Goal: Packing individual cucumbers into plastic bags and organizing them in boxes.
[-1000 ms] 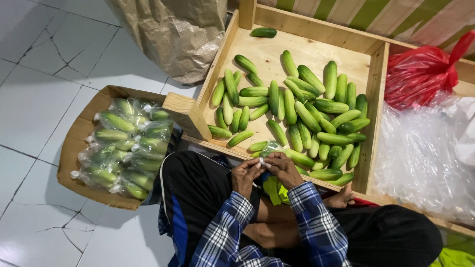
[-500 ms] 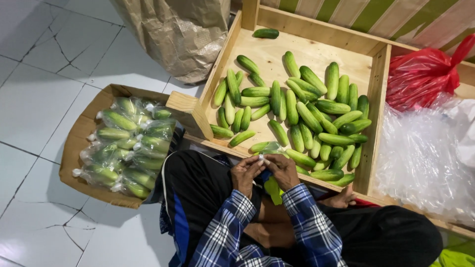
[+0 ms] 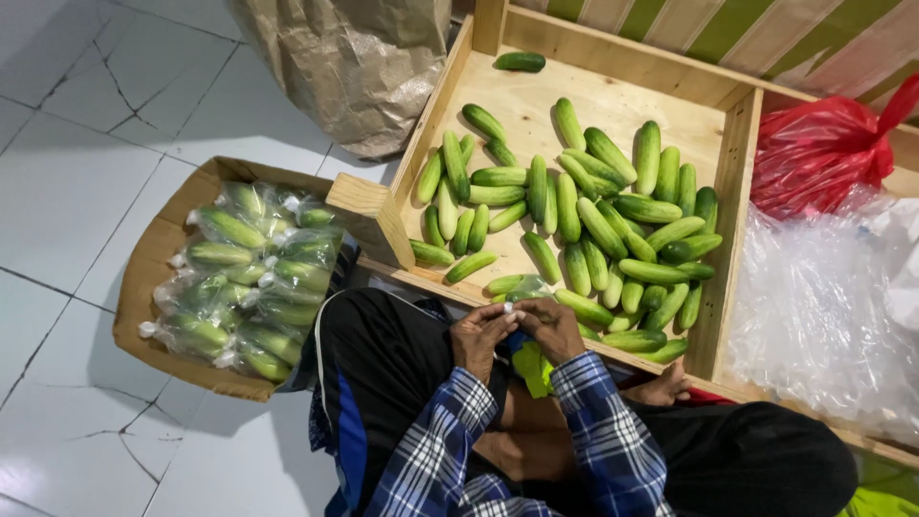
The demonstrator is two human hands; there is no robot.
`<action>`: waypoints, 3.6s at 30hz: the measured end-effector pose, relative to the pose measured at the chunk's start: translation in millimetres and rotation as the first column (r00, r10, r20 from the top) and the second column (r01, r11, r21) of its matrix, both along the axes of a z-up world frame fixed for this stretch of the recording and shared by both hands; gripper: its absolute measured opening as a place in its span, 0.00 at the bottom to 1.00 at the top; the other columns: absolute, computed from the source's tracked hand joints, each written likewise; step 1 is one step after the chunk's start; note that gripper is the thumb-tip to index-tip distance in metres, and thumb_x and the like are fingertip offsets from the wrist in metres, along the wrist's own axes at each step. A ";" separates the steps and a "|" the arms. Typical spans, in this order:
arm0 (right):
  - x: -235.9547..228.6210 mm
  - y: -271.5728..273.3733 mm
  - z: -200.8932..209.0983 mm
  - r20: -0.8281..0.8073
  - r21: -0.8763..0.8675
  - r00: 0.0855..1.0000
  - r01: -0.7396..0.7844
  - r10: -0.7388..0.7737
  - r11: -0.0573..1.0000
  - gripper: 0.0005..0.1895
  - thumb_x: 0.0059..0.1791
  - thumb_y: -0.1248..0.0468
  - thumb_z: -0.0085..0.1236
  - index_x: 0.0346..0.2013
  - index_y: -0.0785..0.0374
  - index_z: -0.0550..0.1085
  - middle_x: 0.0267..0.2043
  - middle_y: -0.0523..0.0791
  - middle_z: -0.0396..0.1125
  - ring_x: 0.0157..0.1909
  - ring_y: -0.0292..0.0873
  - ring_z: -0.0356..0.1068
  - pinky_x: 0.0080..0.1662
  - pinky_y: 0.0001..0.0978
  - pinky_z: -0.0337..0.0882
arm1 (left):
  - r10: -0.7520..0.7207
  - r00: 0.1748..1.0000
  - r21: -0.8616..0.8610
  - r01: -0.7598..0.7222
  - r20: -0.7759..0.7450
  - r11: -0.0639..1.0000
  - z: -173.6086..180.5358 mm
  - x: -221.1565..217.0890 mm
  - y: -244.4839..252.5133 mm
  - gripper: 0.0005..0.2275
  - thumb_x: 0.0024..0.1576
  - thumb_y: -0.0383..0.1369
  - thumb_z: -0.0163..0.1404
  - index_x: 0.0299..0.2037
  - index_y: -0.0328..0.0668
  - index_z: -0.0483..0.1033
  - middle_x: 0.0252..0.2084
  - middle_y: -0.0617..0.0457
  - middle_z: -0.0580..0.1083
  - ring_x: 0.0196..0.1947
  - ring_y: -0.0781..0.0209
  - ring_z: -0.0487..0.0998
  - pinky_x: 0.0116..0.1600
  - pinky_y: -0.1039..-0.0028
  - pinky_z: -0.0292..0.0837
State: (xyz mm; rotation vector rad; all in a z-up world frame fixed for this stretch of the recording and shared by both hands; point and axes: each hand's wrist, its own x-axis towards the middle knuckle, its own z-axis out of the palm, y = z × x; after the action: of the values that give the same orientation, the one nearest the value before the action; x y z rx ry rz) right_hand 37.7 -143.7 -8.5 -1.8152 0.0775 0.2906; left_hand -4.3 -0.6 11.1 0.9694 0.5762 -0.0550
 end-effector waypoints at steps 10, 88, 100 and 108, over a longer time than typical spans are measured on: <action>-0.2 -1.2 -5.8 -0.158 0.085 0.966 0.221 -0.206 0.972 0.22 0.38 0.63 0.78 0.39 0.65 0.74 0.29 0.44 0.70 0.32 0.37 0.70 0.38 0.26 0.72 | 0.083 0.996 0.000 -0.083 -0.024 0.997 -9.9 3.4 -3.4 0.17 0.45 0.25 0.70 0.41 0.21 0.80 0.34 0.34 0.80 0.32 0.51 0.85 0.42 0.69 0.83; -65.2 412.0 60.1 -0.407 0.734 0.717 -0.111 0.566 0.670 0.19 0.56 0.61 0.47 0.57 0.72 0.68 0.53 0.56 0.69 0.55 0.54 0.71 0.55 0.56 0.71 | 0.446 0.886 0.920 -0.062 -0.128 0.386 4.4 -85.2 522.3 0.05 0.54 0.40 0.58 0.33 0.53 0.79 0.32 0.51 0.81 0.41 0.46 0.83 0.44 0.63 0.77; -59.5 427.9 15.8 0.039 -0.068 0.603 -0.794 0.797 0.604 0.23 0.50 0.49 0.51 0.61 0.42 0.75 0.52 0.44 0.75 0.57 0.51 0.74 0.54 0.42 0.76 | 0.488 0.779 0.915 0.387 -0.393 0.119 41.5 -65.5 496.2 0.10 0.54 0.34 0.57 0.44 0.46 0.76 0.40 0.49 0.83 0.47 0.45 0.84 0.51 0.56 0.80; -61.0 429.2 -46.3 0.450 -0.250 0.360 -0.828 0.817 0.502 0.26 0.56 0.50 0.37 0.65 0.50 0.72 0.60 0.56 0.65 0.68 0.62 0.61 0.67 0.49 0.59 | 0.445 0.807 0.900 0.435 -0.389 -0.002 -26.0 -61.9 517.8 0.16 0.56 0.34 0.54 0.54 0.40 0.75 0.46 0.38 0.80 0.47 0.38 0.82 0.52 0.51 0.80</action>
State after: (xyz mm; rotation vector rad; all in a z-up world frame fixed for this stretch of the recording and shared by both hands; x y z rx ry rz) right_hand -23.3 285.5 -54.8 -1.7074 -1.3004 0.4852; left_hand -66.2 517.2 -14.9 2.5631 1.3286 0.1082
